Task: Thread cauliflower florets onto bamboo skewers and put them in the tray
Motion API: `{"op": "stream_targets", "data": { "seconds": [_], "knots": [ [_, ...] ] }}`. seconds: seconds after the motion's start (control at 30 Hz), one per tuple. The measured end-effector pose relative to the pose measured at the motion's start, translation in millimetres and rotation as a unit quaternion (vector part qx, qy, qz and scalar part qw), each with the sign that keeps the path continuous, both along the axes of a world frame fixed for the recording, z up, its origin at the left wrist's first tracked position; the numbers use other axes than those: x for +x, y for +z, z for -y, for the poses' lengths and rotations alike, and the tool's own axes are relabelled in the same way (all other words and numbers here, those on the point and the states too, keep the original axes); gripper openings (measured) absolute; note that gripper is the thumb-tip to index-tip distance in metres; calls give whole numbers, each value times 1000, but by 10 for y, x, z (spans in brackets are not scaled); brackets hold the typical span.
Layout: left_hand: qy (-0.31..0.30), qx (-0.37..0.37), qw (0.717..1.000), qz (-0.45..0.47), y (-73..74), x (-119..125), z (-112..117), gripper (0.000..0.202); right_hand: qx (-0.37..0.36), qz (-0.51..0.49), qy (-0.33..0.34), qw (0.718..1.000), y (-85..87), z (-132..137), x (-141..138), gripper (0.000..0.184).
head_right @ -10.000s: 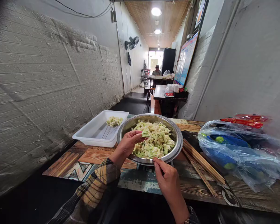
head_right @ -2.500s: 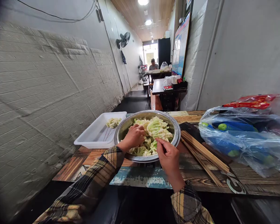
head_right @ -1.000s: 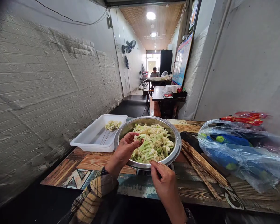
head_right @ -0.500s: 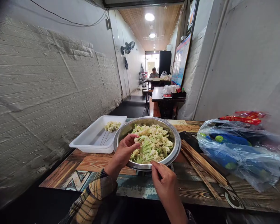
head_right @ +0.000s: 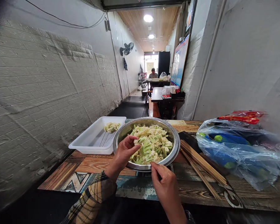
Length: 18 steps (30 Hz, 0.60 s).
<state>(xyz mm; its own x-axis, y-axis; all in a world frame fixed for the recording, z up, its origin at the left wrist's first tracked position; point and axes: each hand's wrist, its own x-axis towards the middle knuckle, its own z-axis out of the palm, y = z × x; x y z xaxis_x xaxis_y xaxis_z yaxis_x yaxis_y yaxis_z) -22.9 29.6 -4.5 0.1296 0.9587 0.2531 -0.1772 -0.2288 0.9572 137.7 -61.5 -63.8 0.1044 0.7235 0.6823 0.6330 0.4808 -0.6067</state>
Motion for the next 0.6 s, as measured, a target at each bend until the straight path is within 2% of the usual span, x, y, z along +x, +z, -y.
{"op": "stream_targets", "data": {
  "seconds": [0.23,0.6],
  "knots": [
    [3,28,998,-61,-34,-11,-11,24,-5,-8,0,1000,27,28,25,26],
    [-5,67,994,-84,-40,-4,-11,22,-41,-31,20,999,98,114,48,28]
  ]
}}
